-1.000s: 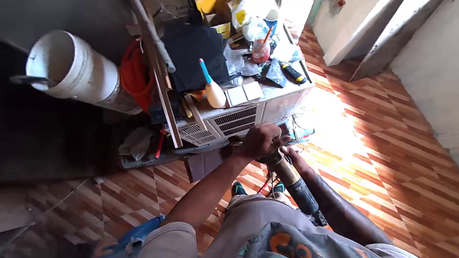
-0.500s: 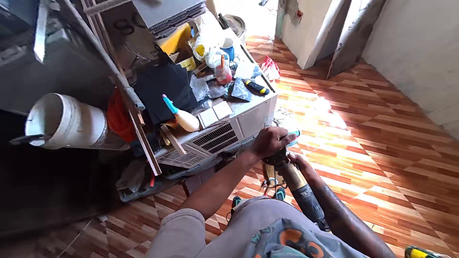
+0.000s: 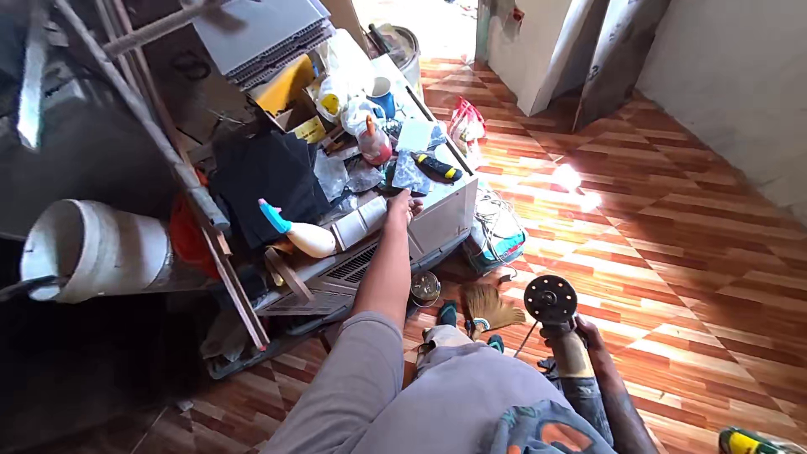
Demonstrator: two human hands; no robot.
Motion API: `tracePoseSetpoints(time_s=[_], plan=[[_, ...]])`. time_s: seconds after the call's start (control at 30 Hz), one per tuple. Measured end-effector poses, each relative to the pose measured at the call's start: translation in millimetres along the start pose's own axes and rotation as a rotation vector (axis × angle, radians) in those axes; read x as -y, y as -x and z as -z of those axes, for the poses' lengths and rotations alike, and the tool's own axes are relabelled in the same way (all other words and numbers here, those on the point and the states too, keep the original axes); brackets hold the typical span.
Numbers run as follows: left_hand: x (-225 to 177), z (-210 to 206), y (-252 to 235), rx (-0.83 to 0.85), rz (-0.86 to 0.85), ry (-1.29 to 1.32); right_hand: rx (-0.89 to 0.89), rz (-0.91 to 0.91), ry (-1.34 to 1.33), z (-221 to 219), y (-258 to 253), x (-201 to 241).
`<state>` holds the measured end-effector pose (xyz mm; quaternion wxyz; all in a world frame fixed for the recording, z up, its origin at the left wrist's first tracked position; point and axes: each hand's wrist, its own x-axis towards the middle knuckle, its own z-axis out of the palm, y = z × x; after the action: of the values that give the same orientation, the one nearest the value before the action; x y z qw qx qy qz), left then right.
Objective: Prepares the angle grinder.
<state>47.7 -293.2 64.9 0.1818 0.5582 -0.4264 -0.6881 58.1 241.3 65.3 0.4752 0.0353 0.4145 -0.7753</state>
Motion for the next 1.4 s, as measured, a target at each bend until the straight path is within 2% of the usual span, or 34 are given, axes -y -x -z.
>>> tracePoseSetpoints(time_s=[0.1,0.23,0.37,0.57,0.8,0.87,0.97,1.03,1.1,1.17,1.2,1.27,1.4], plan=[[-6,-19,-26,-0.038,0.041,0.077,-0.087,0.048,-0.071,-6,7,2],[-17,-30,-37,-0.099,0.037,0.148,-0.213,0.091,-0.198,-23,9,2],[-22,-43,-41,-0.083,0.025,0.194,-0.213,0.122,-0.294,-34,-7,-6],[-30,-62,-38,-0.097,0.048,0.271,-0.229,0.066,-0.326,-55,-36,-20],[-47,-86,-51,-0.079,0.069,0.329,-0.181,-0.032,-0.177,-62,-57,-13],[-38,-75,-46,-0.032,-0.029,0.186,-0.183,-0.061,-0.12,-62,-62,-7],[-9,-44,-1,0.139,-0.382,-0.239,-0.146,-0.056,0.0,-62,-83,3],[21,-41,57,0.364,-0.709,-0.514,-0.095,-0.063,0.042,-67,-98,11],[47,-57,105,0.628,-1.095,-0.664,-0.004,-0.09,0.054,-72,-111,17],[48,-80,133,0.838,-1.324,-0.784,0.096,-0.103,0.091,-82,-122,24],[46,-90,140,0.912,-1.376,-0.825,0.128,-0.109,0.104,-87,-124,28],[38,-97,148,1.007,-1.36,-0.863,0.162,-0.126,0.125,-94,-126,33],[14,-87,177,0.964,-1.289,-0.962,0.232,-0.135,0.1,-98,-126,40]])
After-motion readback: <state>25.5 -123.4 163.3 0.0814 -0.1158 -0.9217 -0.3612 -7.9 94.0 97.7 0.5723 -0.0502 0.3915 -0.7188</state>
